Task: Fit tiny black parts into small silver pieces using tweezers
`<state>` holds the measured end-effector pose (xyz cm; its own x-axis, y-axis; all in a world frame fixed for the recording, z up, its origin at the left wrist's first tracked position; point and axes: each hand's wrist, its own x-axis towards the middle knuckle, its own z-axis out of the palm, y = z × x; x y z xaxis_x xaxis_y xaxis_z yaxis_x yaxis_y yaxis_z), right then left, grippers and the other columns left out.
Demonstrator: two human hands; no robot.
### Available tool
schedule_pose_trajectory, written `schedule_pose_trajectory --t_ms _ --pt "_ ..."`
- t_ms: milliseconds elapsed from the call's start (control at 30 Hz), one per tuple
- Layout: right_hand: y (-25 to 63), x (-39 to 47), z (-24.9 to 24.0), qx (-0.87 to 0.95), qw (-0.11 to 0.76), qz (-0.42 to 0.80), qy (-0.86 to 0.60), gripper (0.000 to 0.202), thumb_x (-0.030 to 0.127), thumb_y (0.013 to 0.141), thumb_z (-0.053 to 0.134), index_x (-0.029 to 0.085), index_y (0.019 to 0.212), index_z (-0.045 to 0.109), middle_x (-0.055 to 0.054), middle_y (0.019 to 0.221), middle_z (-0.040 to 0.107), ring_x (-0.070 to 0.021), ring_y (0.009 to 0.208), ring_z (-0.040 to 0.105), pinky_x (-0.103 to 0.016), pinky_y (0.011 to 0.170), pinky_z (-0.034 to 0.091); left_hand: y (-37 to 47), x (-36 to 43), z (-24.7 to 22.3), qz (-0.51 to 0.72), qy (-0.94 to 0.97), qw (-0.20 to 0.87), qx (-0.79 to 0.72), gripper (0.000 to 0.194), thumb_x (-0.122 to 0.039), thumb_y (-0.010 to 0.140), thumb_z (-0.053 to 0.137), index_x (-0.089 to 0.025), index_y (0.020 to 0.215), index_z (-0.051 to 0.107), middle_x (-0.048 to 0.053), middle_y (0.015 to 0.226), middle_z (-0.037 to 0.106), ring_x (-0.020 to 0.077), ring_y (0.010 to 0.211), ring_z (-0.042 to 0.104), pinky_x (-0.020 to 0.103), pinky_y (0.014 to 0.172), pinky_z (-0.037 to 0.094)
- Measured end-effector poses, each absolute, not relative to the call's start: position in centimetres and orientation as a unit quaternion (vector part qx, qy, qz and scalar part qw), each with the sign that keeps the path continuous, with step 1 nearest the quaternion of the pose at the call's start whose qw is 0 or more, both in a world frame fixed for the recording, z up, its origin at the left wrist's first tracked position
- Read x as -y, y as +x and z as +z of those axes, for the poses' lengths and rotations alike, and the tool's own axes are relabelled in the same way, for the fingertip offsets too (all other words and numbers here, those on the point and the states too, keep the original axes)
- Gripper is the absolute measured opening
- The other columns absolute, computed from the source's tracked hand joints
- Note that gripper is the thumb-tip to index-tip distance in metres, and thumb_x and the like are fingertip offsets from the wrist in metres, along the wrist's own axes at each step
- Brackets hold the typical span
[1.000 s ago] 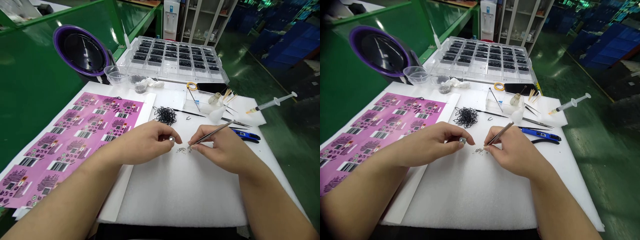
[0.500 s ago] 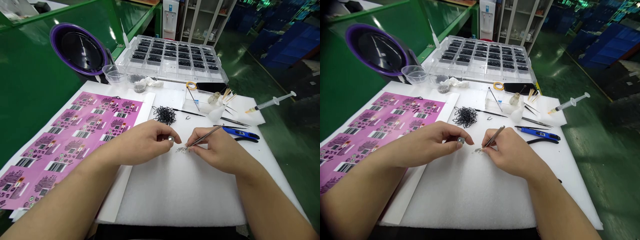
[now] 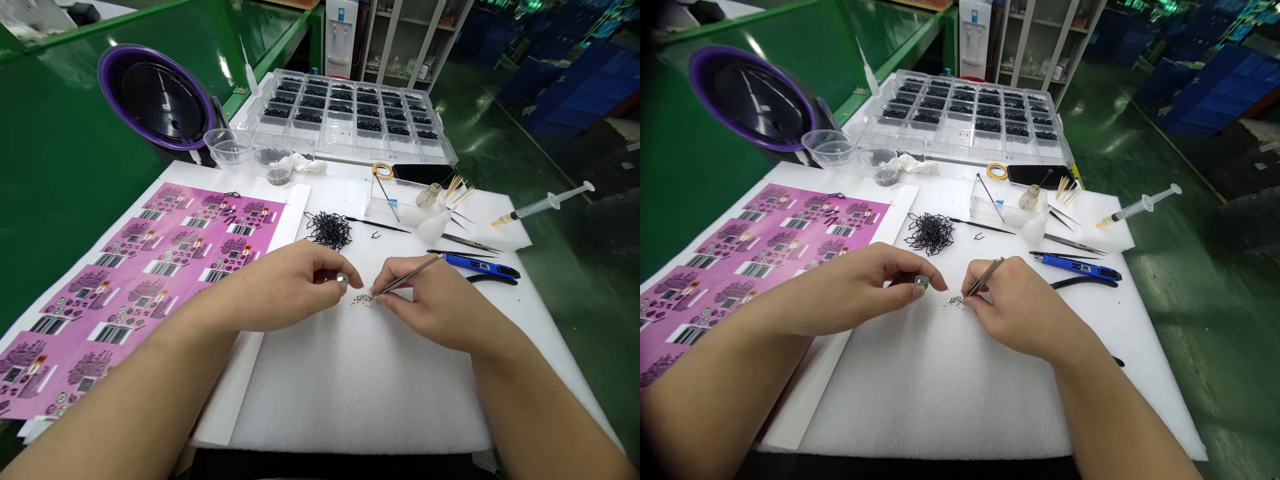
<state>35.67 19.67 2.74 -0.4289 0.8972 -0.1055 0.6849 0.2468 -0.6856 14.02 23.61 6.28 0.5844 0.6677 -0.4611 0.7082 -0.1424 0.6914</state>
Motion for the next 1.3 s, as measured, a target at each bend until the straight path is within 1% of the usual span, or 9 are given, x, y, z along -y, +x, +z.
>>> schedule_pose_trajectory --t_ms 167,300,400,533,633,833,1067,1300 --pt "35.8 -19.7 2.9 0.780 0.155 0.333 -0.507 0.016 0.013 0.083 0.057 0.025 0.088 0.066 0.005 0.083 0.070 -0.0153 0.078 0.064 -0.030 0.070 0.050 13.8 -23.7 6.0 -0.007 0.762 0.469 -0.447 0.029 -0.033 0.086 0.047 -0.028 0.106 0.069 -0.001 0.078 0.060 0.0142 0.067 0.052 0.025 0.060 0.039" --pt "36.2 -19.5 3.4 0.787 0.194 0.316 -0.493 0.017 0.011 0.082 0.059 0.026 0.087 0.066 0.005 0.083 0.069 -0.0148 0.078 0.064 -0.028 0.068 0.051 13.9 -23.6 5.8 -0.002 0.760 0.470 -0.449 0.029 -0.035 0.087 0.049 -0.026 0.106 0.068 -0.001 0.077 0.059 0.0142 0.068 0.052 0.025 0.061 0.040" --pt "36.1 -19.0 3.7 0.766 0.268 0.294 -0.505 0.014 0.014 0.083 0.063 0.026 0.089 0.065 0.003 0.088 0.069 -0.0167 0.083 0.065 -0.029 0.068 0.052 14.0 -23.5 5.4 0.024 0.760 0.470 -0.447 0.027 -0.038 0.088 0.049 -0.028 0.105 0.068 -0.002 0.077 0.060 0.0129 0.067 0.052 0.024 0.059 0.039" --pt "35.2 -18.2 3.7 0.697 0.395 0.337 -0.494 0.014 0.016 0.086 0.063 0.027 0.093 0.059 0.001 0.096 0.067 -0.0196 0.094 0.065 -0.034 0.080 0.055 14.2 -23.3 4.9 0.037 0.761 0.489 -0.425 0.025 -0.040 0.088 0.052 -0.030 0.104 0.067 -0.004 0.073 0.058 0.0108 0.065 0.050 0.022 0.058 0.038" --pt "34.4 -17.9 3.4 0.675 0.437 0.364 -0.471 0.014 0.014 0.087 0.062 0.026 0.093 0.057 -0.001 0.096 0.066 -0.0206 0.096 0.065 -0.037 0.084 0.056 14.3 -23.2 4.8 0.041 0.763 0.498 -0.410 0.026 -0.040 0.088 0.052 -0.028 0.104 0.068 -0.004 0.072 0.056 0.0104 0.064 0.049 0.021 0.058 0.037" --pt "34.1 -17.8 3.2 0.688 0.413 0.366 -0.472 0.016 0.011 0.086 0.061 0.024 0.094 0.056 -0.003 0.097 0.066 -0.0221 0.095 0.064 -0.039 0.084 0.055 14.3 -23.2 4.8 0.036 0.771 0.501 -0.392 0.027 -0.040 0.089 0.050 -0.026 0.104 0.067 -0.004 0.068 0.053 0.0106 0.062 0.046 0.022 0.056 0.035" --pt "34.2 -17.8 3.3 0.722 0.390 0.314 -0.477 0.018 0.010 0.085 0.062 0.025 0.095 0.056 0.000 0.097 0.068 -0.0192 0.093 0.066 -0.033 0.081 0.056 14.4 -23.3 4.9 0.031 0.768 0.505 -0.392 0.027 -0.039 0.088 0.051 -0.022 0.100 0.067 -0.003 0.068 0.053 0.0110 0.062 0.046 0.022 0.055 0.035" --pt "34.2 -17.8 3.1 0.730 0.381 0.308 -0.477 0.017 0.012 0.086 0.062 0.025 0.094 0.056 0.002 0.097 0.067 -0.0166 0.092 0.066 -0.030 0.081 0.056 14.5 -23.4 4.8 0.030 0.767 0.503 -0.396 0.024 -0.040 0.088 0.051 -0.023 0.097 0.067 -0.004 0.068 0.052 0.0094 0.061 0.044 0.020 0.054 0.034"
